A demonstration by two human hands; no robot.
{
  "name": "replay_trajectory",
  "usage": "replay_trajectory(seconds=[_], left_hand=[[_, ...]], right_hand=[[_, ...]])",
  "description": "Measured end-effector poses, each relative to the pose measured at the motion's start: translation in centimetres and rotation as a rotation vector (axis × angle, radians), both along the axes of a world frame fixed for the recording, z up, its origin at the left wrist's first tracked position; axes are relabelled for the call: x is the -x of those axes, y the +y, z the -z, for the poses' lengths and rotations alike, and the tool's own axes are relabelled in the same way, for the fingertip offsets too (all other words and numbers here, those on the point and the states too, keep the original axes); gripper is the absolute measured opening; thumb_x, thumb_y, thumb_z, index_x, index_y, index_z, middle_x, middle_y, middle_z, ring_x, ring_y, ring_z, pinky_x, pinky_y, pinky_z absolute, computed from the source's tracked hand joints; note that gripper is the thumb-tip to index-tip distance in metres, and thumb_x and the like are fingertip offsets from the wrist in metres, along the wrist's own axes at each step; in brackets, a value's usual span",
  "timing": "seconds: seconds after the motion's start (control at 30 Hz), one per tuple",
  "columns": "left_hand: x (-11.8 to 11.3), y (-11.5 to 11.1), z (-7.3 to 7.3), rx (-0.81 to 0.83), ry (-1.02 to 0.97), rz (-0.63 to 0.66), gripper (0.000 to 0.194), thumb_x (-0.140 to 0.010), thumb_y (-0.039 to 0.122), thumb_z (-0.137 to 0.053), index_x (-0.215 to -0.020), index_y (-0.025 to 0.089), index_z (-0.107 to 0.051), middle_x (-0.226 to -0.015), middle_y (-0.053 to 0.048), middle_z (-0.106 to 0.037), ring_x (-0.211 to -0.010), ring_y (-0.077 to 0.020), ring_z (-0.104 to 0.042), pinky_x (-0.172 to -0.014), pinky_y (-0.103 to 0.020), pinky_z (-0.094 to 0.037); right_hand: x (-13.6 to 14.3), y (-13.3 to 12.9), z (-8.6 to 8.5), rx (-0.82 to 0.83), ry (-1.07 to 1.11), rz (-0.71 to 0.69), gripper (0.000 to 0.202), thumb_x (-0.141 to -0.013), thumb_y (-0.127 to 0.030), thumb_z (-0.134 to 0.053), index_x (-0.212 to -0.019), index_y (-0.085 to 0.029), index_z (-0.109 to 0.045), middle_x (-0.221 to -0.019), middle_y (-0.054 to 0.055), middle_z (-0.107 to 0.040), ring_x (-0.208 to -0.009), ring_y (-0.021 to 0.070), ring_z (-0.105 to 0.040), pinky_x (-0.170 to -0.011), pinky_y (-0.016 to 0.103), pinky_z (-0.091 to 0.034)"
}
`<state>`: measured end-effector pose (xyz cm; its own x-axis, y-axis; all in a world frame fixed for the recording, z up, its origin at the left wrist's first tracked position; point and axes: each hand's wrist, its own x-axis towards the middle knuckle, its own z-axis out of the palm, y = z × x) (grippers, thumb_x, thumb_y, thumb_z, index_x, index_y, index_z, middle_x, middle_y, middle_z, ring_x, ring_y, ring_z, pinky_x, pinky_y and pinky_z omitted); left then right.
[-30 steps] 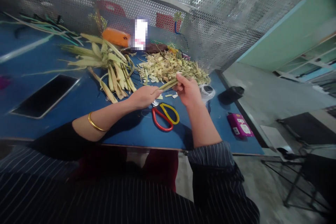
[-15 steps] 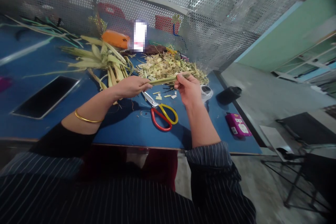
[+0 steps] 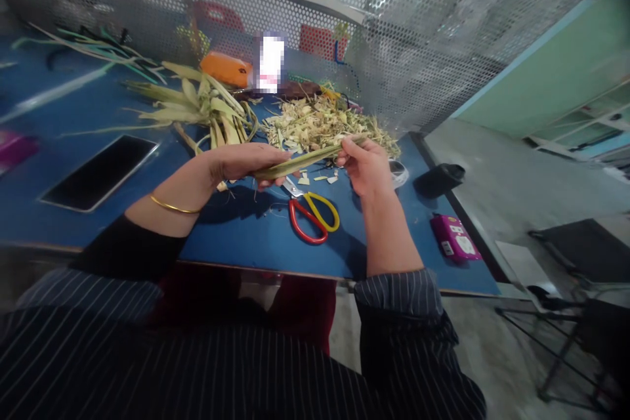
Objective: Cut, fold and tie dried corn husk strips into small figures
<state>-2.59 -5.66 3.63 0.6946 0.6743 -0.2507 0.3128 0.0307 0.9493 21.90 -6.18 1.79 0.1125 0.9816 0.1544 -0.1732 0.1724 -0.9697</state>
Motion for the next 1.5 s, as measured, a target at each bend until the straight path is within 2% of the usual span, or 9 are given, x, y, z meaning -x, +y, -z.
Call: replay_trajectory(seconds=[0.27,0.47,0.67,1.0,1.1,1.23,1.33,1.4,1.5], left_hand=[[0.0,0.5,0.2,0.062,0.037,0.05,0.048,-0.085,0.057,-0.046,-0.09,0.017,-0.073,-0.077,-0.012,-0.071,-0.055,-0.0164,-0.059,-0.053,-0.026,-0.044],[-1.3,-0.7,0.1,-0.155,0.034,-0.022,0.024,-0.076,0.039,-0.066,-0.074,0.016,-0.067,-0.071,-0.007,-0.067,-0.061,-0.0155,-0.061,-0.058,-0.025,-0.046],[-3.0,-1.5,1.0,-0.591,0.064,-0.138,0.011,-0.081,0.022,-0.051,-0.078,0.016,-0.06,-0.067,0.001,-0.056,-0.065,-0.0124,-0.052,-0.063,-0.024,-0.038],[-2.8,-0.9,1.3,-0.69,0.136,-0.169,0.028,-0.087,0.029,-0.042,-0.062,0.018,-0.047,-0.06,0.002,-0.046,-0.059,-0.0117,-0.042,-0.06,-0.025,-0.03],[-2.7,-0.6,1.4,-0.661,0.144,-0.232,0.027,-0.085,0.03,-0.043,-0.065,0.017,-0.055,-0.059,0.002,-0.047,-0.057,-0.0118,-0.042,-0.059,-0.025,-0.029],[-2.4,-0.3,1.4,-0.664,0.143,-0.315,0.028,-0.085,0.032,-0.044,-0.071,0.016,-0.062,-0.057,0.001,-0.048,-0.056,-0.0123,-0.042,-0.057,-0.025,-0.029],[-2.3,-0.3,1.4,-0.738,0.193,-0.315,0.028,-0.085,0.031,-0.044,-0.071,0.017,-0.063,-0.058,0.001,-0.05,-0.058,-0.0131,-0.043,-0.058,-0.026,-0.028],[-2.4,-0.4,1.3,-0.768,0.213,-0.287,0.027,-0.085,0.029,-0.045,-0.067,0.017,-0.061,-0.058,0.001,-0.05,-0.059,-0.0133,-0.044,-0.059,-0.026,-0.028],[-2.5,-0.6,1.1,-0.715,0.191,-0.233,0.027,-0.084,0.027,-0.046,-0.06,0.018,-0.055,-0.056,0.002,-0.048,-0.058,-0.0124,-0.044,-0.06,-0.026,-0.03]], right_hand=[[-0.1,0.0,-0.1,-0.008,-0.015,-0.042,0.023,-0.06,-0.032,-0.081,-0.071,-0.02,-0.064,-0.055,-0.006,-0.057,-0.046,0.0057,-0.05,-0.047,0.021,-0.042],[2.0,-0.9,0.5,-0.028,-0.031,-0.105,0.023,-0.062,-0.034,-0.081,-0.069,-0.02,-0.064,-0.054,-0.006,-0.058,-0.046,0.0068,-0.052,-0.049,0.022,-0.043],[4.5,-1.6,1.8,-0.029,-0.046,-0.183,0.025,-0.065,-0.037,-0.079,-0.069,-0.019,-0.062,-0.057,-0.005,-0.06,-0.048,0.0074,-0.053,-0.052,0.024,-0.045],[4.5,-1.6,2.1,0.038,-0.063,-0.219,0.031,-0.063,-0.043,-0.08,-0.073,-0.019,-0.064,-0.057,-0.004,-0.062,-0.049,0.0085,-0.054,-0.052,0.024,-0.047],[3.6,-1.4,1.6,-0.017,-0.194,-0.193,0.031,-0.073,-0.048,-0.073,-0.087,-0.021,-0.066,-0.064,-0.002,-0.063,-0.055,0.0108,-0.057,-0.057,0.026,-0.049],[2.0,-1.1,0.3,-0.378,-0.57,0.108,0.034,-0.083,-0.048,-0.064,-0.112,-0.03,-0.064,-0.101,0.003,-0.067,-0.091,0.0183,-0.064,-0.082,0.035,-0.051],[1.5,-1.0,-0.1,-0.618,-0.925,0.082,0.034,-0.084,-0.043,-0.066,-0.115,-0.031,-0.065,-0.126,0.005,-0.062,-0.12,0.0246,-0.054,-0.101,0.043,-0.042],[1.5,-0.9,0.1,-0.691,-1.107,0.009,0.027,-0.084,-0.039,-0.066,-0.11,-0.03,-0.067,-0.121,0.004,-0.066,-0.123,0.0252,-0.052,-0.106,0.046,-0.035],[1.8,-1.0,0.6,-0.691,-1.224,-0.044,0.017,-0.088,-0.036,-0.061,-0.101,-0.029,-0.07,-0.1,0.001,-0.073,-0.104,0.0207,-0.062,-0.108,0.044,-0.03]])
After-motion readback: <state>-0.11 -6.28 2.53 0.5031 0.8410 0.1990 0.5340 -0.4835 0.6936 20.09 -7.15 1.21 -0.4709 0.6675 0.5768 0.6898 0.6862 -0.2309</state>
